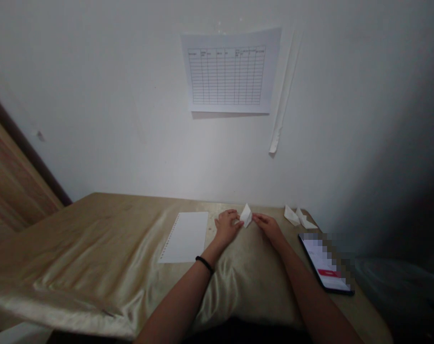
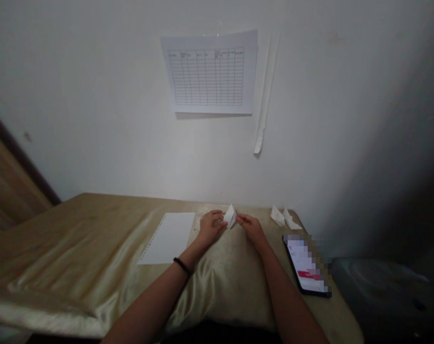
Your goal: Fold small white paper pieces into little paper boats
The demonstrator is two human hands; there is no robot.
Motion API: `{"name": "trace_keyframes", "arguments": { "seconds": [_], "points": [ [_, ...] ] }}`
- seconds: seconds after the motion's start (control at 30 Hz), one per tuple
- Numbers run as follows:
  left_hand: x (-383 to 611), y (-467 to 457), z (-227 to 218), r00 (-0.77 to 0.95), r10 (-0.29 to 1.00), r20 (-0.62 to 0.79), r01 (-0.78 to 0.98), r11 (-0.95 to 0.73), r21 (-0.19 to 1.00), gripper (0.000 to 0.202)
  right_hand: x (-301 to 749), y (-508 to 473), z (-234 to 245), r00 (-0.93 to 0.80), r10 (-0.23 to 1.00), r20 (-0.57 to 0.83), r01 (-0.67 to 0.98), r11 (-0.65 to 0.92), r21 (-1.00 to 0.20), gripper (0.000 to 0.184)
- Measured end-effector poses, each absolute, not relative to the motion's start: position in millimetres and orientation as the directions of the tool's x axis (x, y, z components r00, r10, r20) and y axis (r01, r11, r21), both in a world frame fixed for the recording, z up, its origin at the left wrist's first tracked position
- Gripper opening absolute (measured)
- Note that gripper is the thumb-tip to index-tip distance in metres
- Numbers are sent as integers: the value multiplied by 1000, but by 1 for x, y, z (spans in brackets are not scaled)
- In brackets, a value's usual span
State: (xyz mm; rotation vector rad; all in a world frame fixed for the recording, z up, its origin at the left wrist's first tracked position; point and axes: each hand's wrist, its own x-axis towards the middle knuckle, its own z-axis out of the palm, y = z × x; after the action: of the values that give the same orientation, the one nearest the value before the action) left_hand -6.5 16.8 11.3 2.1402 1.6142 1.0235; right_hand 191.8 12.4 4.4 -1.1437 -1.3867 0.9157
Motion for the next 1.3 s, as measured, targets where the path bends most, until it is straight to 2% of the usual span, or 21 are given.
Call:
{"name": "trace_keyframes", "arguments": {
  "seconds": [0.17,0.3,0.47,0.63,0.83,1.07,1.2,1.3],
  "points": [
    [-7,1,21,229,870,436,793,-427,435,8,191,15,3,131,949,286,147,267,-952,62],
    [-6,-2,25,279,867,412,801,-447,398,10,190,14,0,115,950,289,180,267,-947,56],
    [-7,0,23,277,872,403,782,-449,432,17,192,14,0,105,948,301,230,271,-935,42],
    [-12,7,19,151,900,409,771,-366,521,36,201,16,1,138,946,294,246,255,-935,39],
    [-15,11,17,155,913,378,775,-350,526,10,198,21,-10,115,948,295,219,266,-939,55],
    [-12,7,20,192,914,357,772,-365,521,10,198,21,-17,64,953,297,249,273,-929,44],
    [-11,6,19,249,902,353,758,-408,509,11,194,18,-15,76,952,297,254,270,-929,61],
    [-10,6,18,273,897,348,755,-424,501,11,194,16,-13,56,950,307,332,272,-903,47]
  ]
}}
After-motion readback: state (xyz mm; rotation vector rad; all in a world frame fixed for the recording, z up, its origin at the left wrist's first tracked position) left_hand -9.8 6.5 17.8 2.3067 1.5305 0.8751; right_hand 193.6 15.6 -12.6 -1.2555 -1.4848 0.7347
